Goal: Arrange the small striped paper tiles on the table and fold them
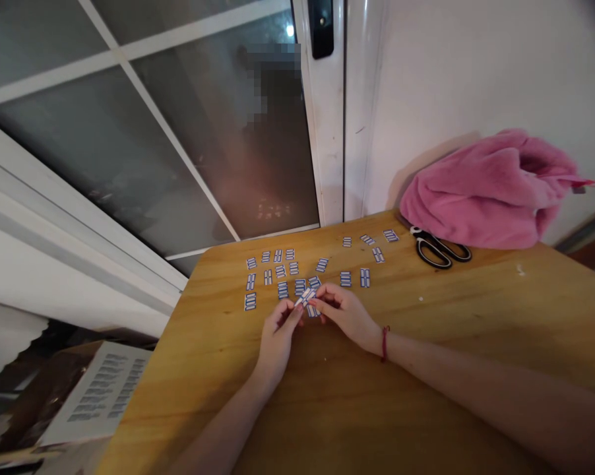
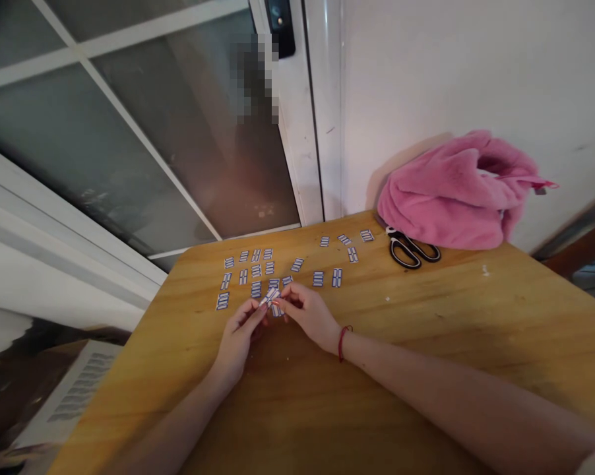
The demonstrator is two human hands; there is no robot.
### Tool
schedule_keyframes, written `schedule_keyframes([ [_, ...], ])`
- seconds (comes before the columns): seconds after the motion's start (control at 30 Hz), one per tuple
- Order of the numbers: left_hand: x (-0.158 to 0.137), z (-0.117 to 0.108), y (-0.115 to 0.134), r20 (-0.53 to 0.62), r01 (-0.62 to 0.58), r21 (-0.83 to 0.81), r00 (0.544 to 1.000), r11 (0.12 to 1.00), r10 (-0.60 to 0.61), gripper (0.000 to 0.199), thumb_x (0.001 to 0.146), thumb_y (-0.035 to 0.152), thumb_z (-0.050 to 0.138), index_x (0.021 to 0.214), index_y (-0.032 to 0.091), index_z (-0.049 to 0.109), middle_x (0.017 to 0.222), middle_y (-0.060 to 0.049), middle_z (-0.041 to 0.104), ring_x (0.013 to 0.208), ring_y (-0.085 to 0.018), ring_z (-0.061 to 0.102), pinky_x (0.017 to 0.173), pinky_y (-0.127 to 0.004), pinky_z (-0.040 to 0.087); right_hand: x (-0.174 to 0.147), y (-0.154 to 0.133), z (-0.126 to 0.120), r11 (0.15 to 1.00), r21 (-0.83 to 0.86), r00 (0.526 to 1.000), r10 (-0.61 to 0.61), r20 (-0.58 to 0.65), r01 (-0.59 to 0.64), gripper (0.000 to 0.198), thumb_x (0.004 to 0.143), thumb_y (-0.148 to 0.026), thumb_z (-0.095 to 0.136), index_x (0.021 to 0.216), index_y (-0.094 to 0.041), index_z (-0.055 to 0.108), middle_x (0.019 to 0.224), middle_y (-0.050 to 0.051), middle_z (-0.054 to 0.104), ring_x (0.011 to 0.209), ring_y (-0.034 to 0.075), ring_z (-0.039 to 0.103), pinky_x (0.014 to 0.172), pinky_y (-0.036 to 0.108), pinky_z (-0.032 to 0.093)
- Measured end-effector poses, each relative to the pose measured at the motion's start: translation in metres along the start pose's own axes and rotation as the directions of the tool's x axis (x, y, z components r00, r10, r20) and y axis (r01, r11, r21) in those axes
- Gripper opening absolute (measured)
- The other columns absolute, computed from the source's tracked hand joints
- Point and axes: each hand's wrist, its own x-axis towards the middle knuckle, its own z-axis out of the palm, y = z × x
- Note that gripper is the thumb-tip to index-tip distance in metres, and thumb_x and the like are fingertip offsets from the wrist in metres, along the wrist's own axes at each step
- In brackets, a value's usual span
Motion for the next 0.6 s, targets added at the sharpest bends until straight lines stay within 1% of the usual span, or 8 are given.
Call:
schedule_keyframes([
  [0.1, 0.000, 0.001, -0.001, 0.042, -0.096, 0.153, 0.995, 0.984, 0.091, 0.030, 0.079, 0.040, 0.053, 0.061, 0.017, 0.047, 0.057, 0.004, 0.040, 0.055, -0.010, 0.034, 0.051, -0.021, 0.025, 0.000, 0.000, 0.000, 1.000, 0.020, 1.000, 0.002, 0.011, -0.002, 0.023, 0.080, -0.040, 0.058, 0.077, -0.018, 0.051, 0.062, -0.004, 0.053, 0.054, 0.009, 0.049, 0.055, 0.023, 0.036],
  [0.17, 0.000, 0.002, -0.002, 0.111, -0.145, 0.226, 0.986, 0.963, 0.122, 0.031, 0.080, 0.042, 0.051, 0.061, 0.017, 0.049, 0.058, 0.003, 0.041, 0.057, -0.011, 0.036, 0.053, -0.023, 0.027, -0.001, 0.000, 0.000, 0.999, 0.034, 1.000, 0.002, 0.018, -0.002, 0.023, 0.080, -0.040, 0.058, 0.077, -0.018, 0.051, 0.064, -0.004, 0.055, 0.054, 0.009, 0.049, 0.055, 0.023, 0.037],
  [0.37, 0.001, 0.002, -0.001, 0.250, -0.152, 0.280, 0.965, 0.948, 0.081, 0.029, 0.081, 0.043, 0.048, 0.068, 0.018, 0.054, 0.062, 0.002, 0.048, 0.057, -0.012, 0.040, 0.054, -0.023, 0.030, 0.000, 0.001, 0.000, 1.000, 0.025, 1.000, 0.007, 0.009, -0.007, 0.023, 0.078, -0.041, 0.058, 0.077, -0.019, 0.051, 0.064, -0.003, 0.054, 0.056, 0.010, 0.050, 0.057, 0.024, 0.040],
  [0.47, 0.006, -0.009, 0.008, 0.394, -0.179, 0.368, 0.919, 0.912, 0.021, 0.029, 0.078, 0.042, 0.054, 0.063, 0.018, 0.053, 0.058, 0.003, 0.046, 0.056, -0.011, 0.040, 0.052, -0.022, 0.029, 0.002, 0.002, 0.000, 0.999, 0.029, 1.000, 0.024, -0.017, -0.024, 0.024, 0.077, -0.041, 0.059, 0.075, -0.019, 0.051, 0.066, -0.003, 0.054, 0.058, 0.010, 0.050, 0.055, 0.023, 0.040],
  [0.5, 0.011, -0.016, 0.012, 0.404, -0.185, 0.402, 0.915, 0.897, 0.007, 0.030, 0.077, 0.042, 0.056, 0.060, 0.018, 0.052, 0.056, 0.004, 0.044, 0.054, -0.011, 0.040, 0.051, -0.022, 0.029, 0.003, 0.003, 0.000, 0.999, 0.029, 0.998, 0.047, -0.031, -0.046, 0.024, 0.077, -0.042, 0.058, 0.075, -0.019, 0.050, 0.064, -0.003, 0.053, 0.056, 0.010, 0.049, 0.052, 0.022, 0.039],
  [0.53, 0.017, -0.024, 0.016, 0.366, -0.186, 0.429, 0.931, 0.884, 0.018, 0.031, 0.077, 0.042, 0.056, 0.059, 0.017, 0.051, 0.055, 0.004, 0.044, 0.054, -0.010, 0.040, 0.051, -0.021, 0.029, 0.004, 0.003, 0.000, 0.997, 0.028, 0.996, 0.074, -0.042, -0.073, 0.025, 0.077, -0.042, 0.058, 0.074, -0.019, 0.049, 0.060, -0.004, 0.052, 0.053, 0.009, 0.047, 0.049, 0.022, 0.036],
  [0.57, 0.025, -0.034, 0.020, 0.288, -0.183, 0.448, 0.956, 0.875, 0.053, 0.028, 0.077, 0.041, 0.056, 0.062, 0.018, 0.051, 0.056, 0.005, 0.044, 0.054, -0.010, 0.041, 0.051, -0.021, 0.030, 0.004, 0.003, -0.001, 0.995, 0.024, 0.994, 0.100, -0.047, -0.099, 0.025, 0.077, -0.043, 0.057, 0.074, -0.019, 0.049, 0.057, -0.005, 0.050, 0.050, 0.009, 0.044, 0.047, 0.021, 0.034],
  [0.6, 0.035, -0.044, 0.023, 0.223, -0.204, 0.467, 0.969, 0.860, 0.109, 0.025, 0.076, 0.040, 0.057, 0.067, 0.018, 0.052, 0.059, 0.004, 0.047, 0.056, -0.010, 0.043, 0.053, -0.021, 0.033, 0.005, 0.003, -0.001, 0.993, 0.021, 0.992, 0.117, -0.047, -0.116, 0.025, 0.078, -0.043, 0.056, 0.073, -0.019, 0.048, 0.055, -0.005, 0.049, 0.047, 0.008, 0.043, 0.045, 0.021, 0.031],
])
